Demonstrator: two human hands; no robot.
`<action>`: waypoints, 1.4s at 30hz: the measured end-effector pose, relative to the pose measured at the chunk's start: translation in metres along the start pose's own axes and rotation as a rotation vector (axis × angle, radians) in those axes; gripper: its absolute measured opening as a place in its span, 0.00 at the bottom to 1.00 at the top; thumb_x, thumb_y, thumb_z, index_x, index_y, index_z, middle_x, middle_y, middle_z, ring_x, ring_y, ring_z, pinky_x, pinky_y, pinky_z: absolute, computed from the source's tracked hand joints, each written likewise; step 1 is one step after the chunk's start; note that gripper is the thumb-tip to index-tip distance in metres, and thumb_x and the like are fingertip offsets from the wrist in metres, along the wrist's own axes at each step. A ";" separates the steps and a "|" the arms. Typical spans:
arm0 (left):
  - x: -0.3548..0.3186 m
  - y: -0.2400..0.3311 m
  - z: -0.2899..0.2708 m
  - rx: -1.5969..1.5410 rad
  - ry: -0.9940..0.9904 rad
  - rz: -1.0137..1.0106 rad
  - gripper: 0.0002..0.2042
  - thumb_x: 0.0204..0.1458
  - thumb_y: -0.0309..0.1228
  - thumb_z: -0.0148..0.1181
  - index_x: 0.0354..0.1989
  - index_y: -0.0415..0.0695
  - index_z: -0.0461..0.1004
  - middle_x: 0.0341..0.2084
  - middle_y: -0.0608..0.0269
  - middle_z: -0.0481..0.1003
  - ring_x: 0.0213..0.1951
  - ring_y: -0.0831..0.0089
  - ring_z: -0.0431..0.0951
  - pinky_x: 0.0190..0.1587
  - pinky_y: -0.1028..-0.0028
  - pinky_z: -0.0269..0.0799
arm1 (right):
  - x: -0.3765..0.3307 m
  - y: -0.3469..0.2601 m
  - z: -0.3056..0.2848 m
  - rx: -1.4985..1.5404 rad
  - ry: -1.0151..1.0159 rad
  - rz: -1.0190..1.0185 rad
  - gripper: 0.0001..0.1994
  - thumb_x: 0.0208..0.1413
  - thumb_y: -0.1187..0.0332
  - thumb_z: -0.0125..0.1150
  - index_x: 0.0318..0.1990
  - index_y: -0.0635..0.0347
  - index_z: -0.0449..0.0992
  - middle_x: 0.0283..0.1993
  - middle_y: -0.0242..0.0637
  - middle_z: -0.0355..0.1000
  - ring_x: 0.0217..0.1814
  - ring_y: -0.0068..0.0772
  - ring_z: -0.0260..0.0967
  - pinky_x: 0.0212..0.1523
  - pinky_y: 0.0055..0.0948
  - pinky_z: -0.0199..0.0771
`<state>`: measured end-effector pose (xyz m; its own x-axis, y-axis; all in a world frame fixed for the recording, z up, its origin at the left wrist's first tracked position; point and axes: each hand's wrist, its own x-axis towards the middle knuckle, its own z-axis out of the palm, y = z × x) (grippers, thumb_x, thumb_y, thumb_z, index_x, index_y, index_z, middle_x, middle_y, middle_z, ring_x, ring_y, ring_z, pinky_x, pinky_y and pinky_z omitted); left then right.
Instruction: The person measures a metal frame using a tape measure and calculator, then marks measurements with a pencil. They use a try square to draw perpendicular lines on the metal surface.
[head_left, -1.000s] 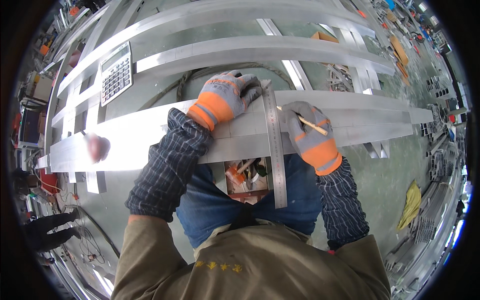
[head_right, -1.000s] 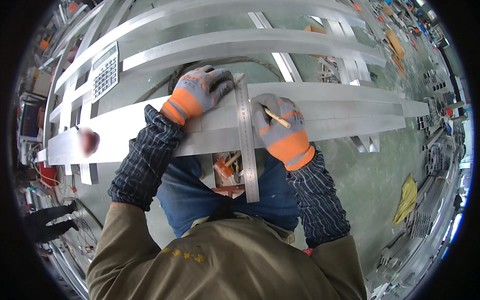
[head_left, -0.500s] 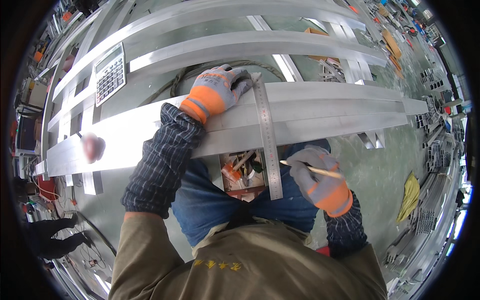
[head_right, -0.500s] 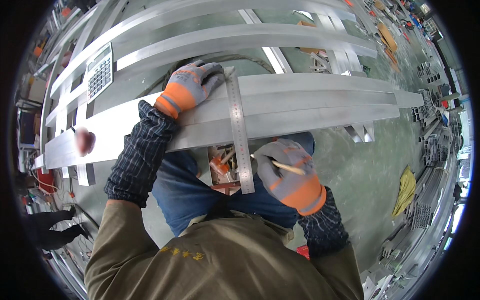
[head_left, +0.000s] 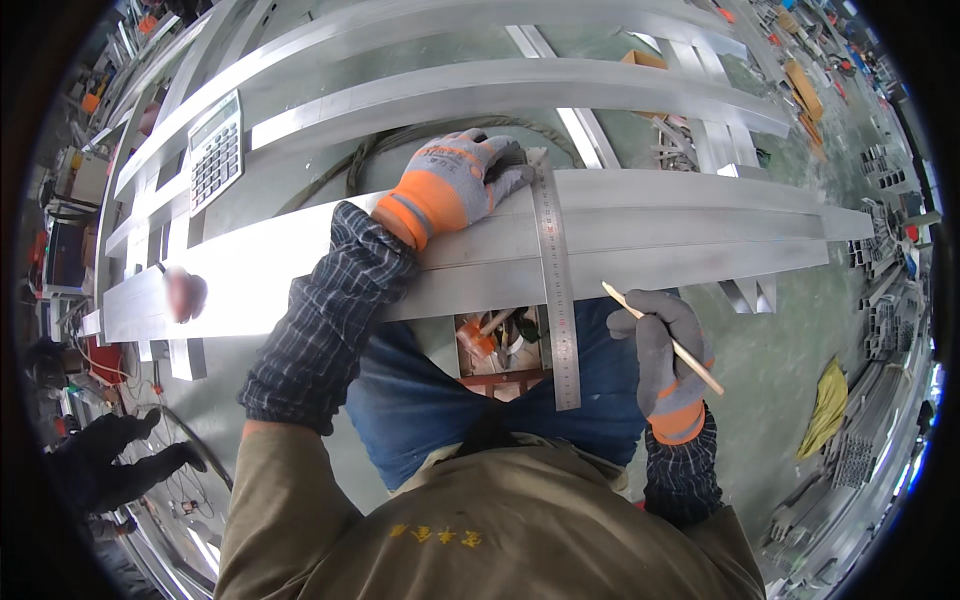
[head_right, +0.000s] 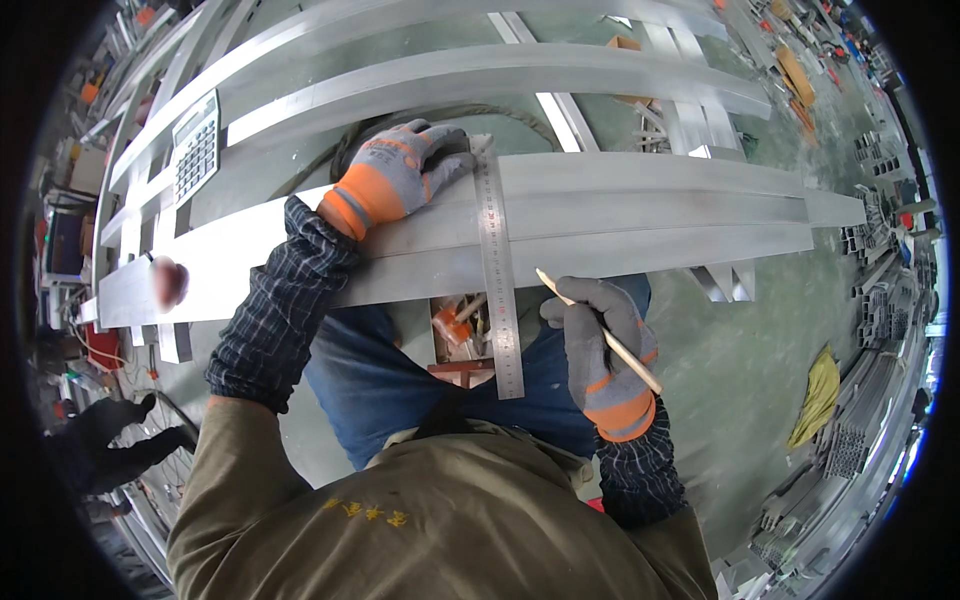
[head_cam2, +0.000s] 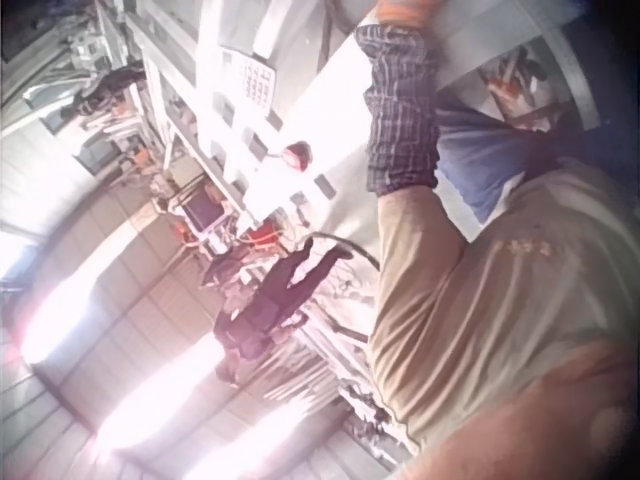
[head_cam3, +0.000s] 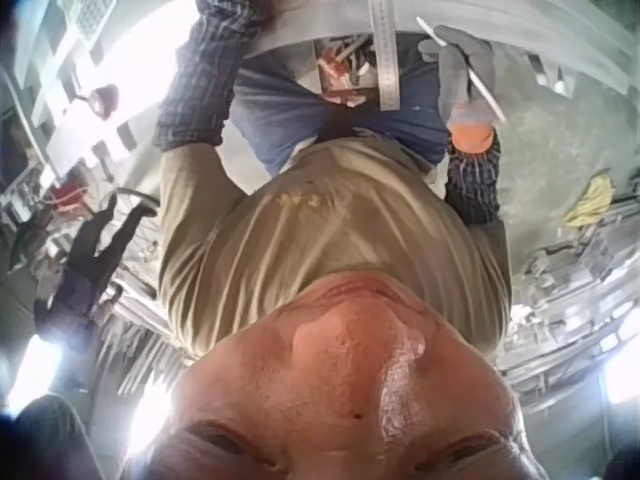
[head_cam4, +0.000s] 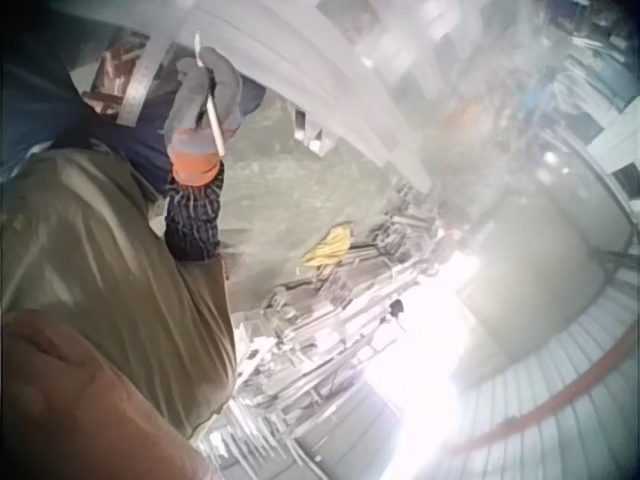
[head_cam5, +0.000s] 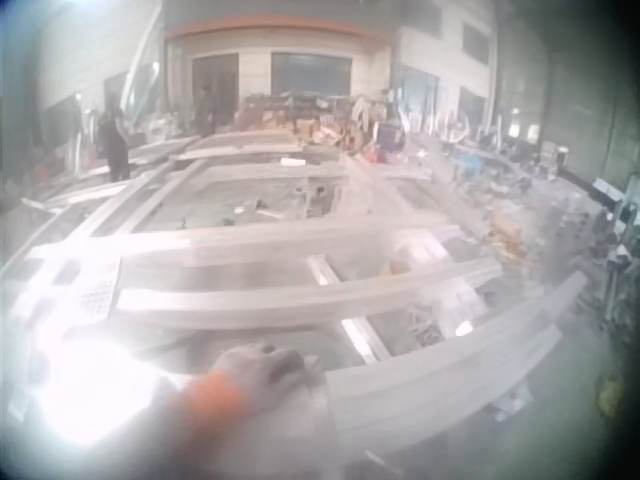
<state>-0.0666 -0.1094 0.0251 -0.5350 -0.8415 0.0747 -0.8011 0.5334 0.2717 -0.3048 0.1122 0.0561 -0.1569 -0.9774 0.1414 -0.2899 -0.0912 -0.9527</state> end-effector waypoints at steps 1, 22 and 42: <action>0.002 0.005 -0.003 -0.023 -0.022 -0.009 0.24 0.64 0.52 0.56 0.59 0.48 0.77 0.43 0.45 0.81 0.50 0.47 0.79 0.59 0.56 0.74 | 0.005 0.000 -0.003 -0.043 0.010 -0.042 0.13 0.69 0.72 0.50 0.54 0.68 0.76 0.38 0.46 0.81 0.35 0.31 0.78 0.42 0.30 0.81; 0.002 0.004 0.005 -0.063 0.055 0.045 0.20 0.64 0.47 0.59 0.56 0.48 0.79 0.39 0.47 0.81 0.44 0.47 0.80 0.51 0.55 0.76 | 0.093 0.034 0.013 -0.102 -0.097 -0.297 0.09 0.64 0.78 0.55 0.48 0.64 0.78 0.39 0.47 0.80 0.40 0.39 0.81 0.41 0.32 0.79; 0.000 0.005 0.009 -0.011 0.090 0.027 0.20 0.63 0.47 0.59 0.57 0.49 0.78 0.41 0.51 0.81 0.45 0.50 0.80 0.49 0.56 0.77 | 0.129 0.053 0.040 -0.338 -0.102 -0.394 0.08 0.61 0.72 0.61 0.47 0.57 0.79 0.44 0.44 0.80 0.42 0.53 0.77 0.44 0.45 0.77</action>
<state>-0.0728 -0.1059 0.0183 -0.5299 -0.8313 0.1678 -0.7834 0.5556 0.2784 -0.3031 -0.0264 0.0133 0.1132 -0.8965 0.4283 -0.5990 -0.4055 -0.6905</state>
